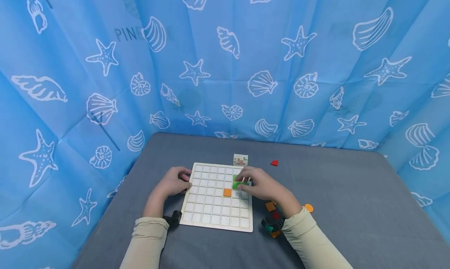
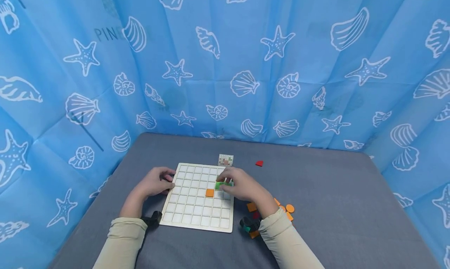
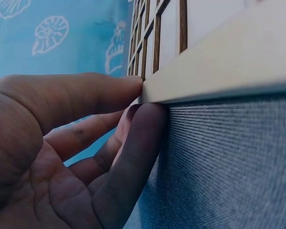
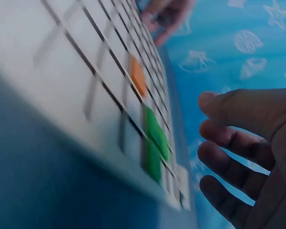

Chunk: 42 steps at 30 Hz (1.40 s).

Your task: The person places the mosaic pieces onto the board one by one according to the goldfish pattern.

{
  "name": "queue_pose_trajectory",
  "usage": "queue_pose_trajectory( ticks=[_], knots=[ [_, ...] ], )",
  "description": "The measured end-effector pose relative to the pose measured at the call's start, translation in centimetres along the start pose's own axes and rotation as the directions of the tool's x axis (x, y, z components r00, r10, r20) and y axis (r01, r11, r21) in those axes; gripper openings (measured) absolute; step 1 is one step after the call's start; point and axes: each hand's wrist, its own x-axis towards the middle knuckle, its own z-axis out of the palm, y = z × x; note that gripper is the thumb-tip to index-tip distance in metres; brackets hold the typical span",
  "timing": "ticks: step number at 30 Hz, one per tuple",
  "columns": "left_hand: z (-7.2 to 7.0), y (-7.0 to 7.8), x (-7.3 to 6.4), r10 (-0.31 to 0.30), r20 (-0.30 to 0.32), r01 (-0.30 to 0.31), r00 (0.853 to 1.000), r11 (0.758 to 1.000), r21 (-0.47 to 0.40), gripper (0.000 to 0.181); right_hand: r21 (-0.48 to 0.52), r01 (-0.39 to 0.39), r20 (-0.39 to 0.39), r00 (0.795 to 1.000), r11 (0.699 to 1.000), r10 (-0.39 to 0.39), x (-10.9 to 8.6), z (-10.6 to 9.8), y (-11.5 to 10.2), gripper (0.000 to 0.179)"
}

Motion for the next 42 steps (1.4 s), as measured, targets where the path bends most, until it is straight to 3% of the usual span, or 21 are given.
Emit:
queue_pose_trajectory(
  ticks=[10, 19, 29, 42],
  knots=[
    [-0.3, 0.4, 0.1, -0.003, 0.013, 0.003, 1.000, 1.000, -0.009, 0.048, -0.023, -0.041, -0.151, 0.988, 0.999, 0.037, -5.3, -4.0, 2.6, 0.017],
    [-0.3, 0.2, 0.1, -0.009, 0.008, 0.009, 1.000, 1.000, 0.012, 0.047, 0.022, -0.084, -0.075, 0.994, 0.996, 0.085, -9.3, -3.4, 4.7, 0.023],
    [0.2, -0.4, 0.1, -0.014, 0.004, 0.015, 1.000, 1.000, -0.006, 0.047, 0.021, -0.175, -0.011, 0.984, 0.984, 0.176, -10.1, -3.1, 5.0, 0.030],
    [0.1, -0.1, -0.1, -0.002, 0.008, 0.002, 1.000, 1.000, -0.013, 0.046, 0.020, -0.178, -0.005, 0.984, 0.984, 0.178, -9.8, -2.9, 5.2, 0.026]
  ],
)
